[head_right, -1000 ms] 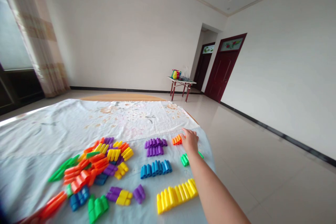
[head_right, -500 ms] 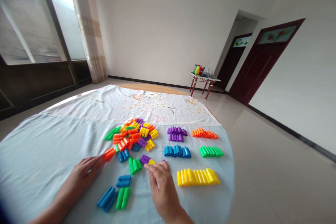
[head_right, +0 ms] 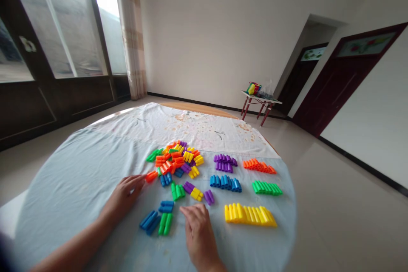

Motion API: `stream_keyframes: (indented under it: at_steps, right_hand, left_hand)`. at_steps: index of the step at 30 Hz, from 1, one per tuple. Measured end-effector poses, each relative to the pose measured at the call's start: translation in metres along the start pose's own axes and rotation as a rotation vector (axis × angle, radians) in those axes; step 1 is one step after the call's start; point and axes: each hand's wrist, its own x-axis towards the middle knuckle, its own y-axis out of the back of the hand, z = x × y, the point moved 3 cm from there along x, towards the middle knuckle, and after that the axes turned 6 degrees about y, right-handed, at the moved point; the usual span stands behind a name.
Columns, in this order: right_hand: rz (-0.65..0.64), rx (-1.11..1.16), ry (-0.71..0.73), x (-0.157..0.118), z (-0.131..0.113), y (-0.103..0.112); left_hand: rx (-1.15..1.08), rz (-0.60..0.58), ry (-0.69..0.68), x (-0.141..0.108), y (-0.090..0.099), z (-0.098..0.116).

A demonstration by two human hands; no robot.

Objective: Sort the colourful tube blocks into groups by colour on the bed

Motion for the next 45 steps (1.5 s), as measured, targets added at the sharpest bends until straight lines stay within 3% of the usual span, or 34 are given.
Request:
stream_keyframes:
  at_steps: [10, 20, 29, 36, 45]
  right_hand:
    - [0.022, 0.027, -0.02, 0.0, 0.004, -0.002]
    - [0.019, 0.027, -0.027, 0.001, 0.004, -0.003]
    - [-0.07, -0.031, -0.002, 0.007, -0.011, -0.001]
    - [-0.183, 0.001, -0.027, 0.012, -0.031, -0.01]
    - [0.031, -0.233, -0.261, -0.01, -0.008, 0.018]
  left_hand:
    - [0.028, -0.019, 0.078, 0.009, 0.001, 0.004]
    - [0.007, -0.093, 0.006, 0.002, 0.013, 0.029]
    - [0.088, -0.028, 0.083, 0.015, 0.005, -0.012]
    - [0.109, -0.08, 0.056, 0.016, -0.002, -0.019]
    - [0.093, -0.091, 0.07, 0.018, -0.003, -0.024]
